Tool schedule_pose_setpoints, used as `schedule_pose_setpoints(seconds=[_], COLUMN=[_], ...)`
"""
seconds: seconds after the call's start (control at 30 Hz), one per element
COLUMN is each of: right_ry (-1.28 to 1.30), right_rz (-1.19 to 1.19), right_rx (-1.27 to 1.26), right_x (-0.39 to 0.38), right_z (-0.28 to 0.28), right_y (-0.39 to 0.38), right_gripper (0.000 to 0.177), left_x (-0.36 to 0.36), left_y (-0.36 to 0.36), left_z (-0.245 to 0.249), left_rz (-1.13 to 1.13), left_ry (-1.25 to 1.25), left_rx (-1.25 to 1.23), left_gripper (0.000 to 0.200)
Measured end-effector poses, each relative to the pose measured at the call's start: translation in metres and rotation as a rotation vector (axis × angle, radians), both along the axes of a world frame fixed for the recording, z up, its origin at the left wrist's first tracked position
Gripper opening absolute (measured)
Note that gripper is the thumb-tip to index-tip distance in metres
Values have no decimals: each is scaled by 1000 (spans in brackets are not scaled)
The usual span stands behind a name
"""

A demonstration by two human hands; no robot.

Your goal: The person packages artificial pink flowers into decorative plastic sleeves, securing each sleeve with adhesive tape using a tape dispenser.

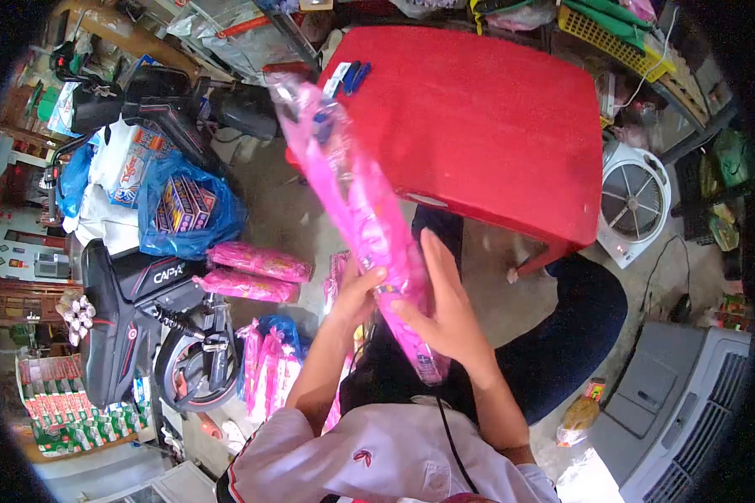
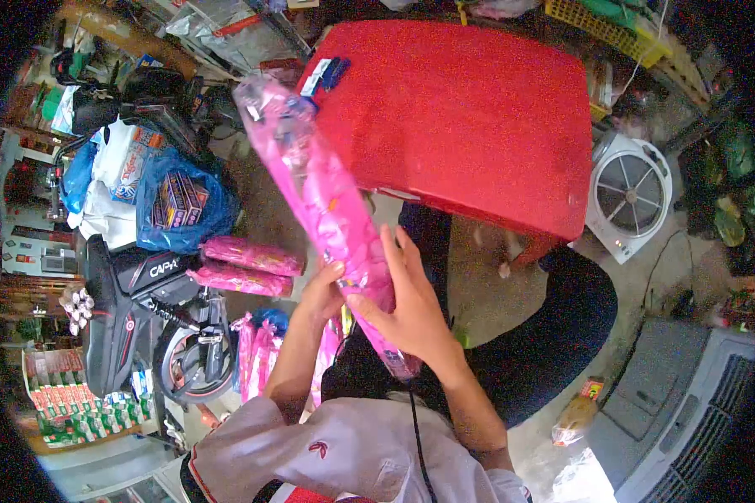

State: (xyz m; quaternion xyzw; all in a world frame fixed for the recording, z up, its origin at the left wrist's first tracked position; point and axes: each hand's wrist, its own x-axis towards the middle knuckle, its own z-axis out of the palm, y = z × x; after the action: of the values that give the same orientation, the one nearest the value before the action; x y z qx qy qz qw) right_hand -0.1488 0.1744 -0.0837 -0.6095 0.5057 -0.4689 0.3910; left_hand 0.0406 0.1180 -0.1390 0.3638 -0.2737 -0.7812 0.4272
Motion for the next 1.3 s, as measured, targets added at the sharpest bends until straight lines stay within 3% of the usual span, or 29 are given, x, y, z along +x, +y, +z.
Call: schedule_pose_setpoints(seconds=[0.13, 0.17, 0.27, 0.3, 0.37, 0.43, 0.5, 0.6, 0.7, 0.8, 0.9, 1.03, 1.2, 1.3], right_ry=[-33, -35, 74, 1, -23, 244, 418, 688, 755, 731, 439, 236, 263, 364], right_rz=[16, -62, -23, -40, -17, -29, -16, -58, 12, 101, 128, 103, -88, -120], right_rx=[-44, -110, -81, -100, -143, -290, -232, -262, -251, -384, -406, -348, -356, -590], right_x=[14, 19, 23, 30, 48, 67, 91, 120, 119, 107, 95, 67, 35, 22], right_z=[6, 7, 8, 2, 1, 17, 27, 9, -6, -2, 9, 21, 21, 28], right_y=[-14, -23, -66, -88, -140, -195, -242, -295, -312, -316, -307, -264, -236, -247], right_gripper=[76, 58, 37, 23, 23, 28, 33, 25, 25, 23, 20, 19, 18, 16], left_x=[31, 40, 72, 82, 93, 102, 110, 120, 121, 121, 119, 102, 79, 61], left_y=[1, 2, 8, 9, 16, 22, 26, 33, 36, 29, 23, 13, -3, -4], left_z=[9, 10, 21, 22, 25, 32, 31, 32, 43, 38, 36, 47, 58, 76], left_rz=[163, 191, 335, 369, 498, 590, 597, 671, 695, 655, 615, 576, 440, 432], left_ry=[-26, -100, -142, -114, -93, -113, -128, -177, -181, -200, -201, -139, -178, -183], left_rx=[-105, -159, -153, -165, -151, -150, -145, -186, -173, -183, -209, -271, -361, -396], left_gripper=[82, 80, 78, 70, 59, 46, 44, 44, 52, 56, 59, 65, 65, 64])
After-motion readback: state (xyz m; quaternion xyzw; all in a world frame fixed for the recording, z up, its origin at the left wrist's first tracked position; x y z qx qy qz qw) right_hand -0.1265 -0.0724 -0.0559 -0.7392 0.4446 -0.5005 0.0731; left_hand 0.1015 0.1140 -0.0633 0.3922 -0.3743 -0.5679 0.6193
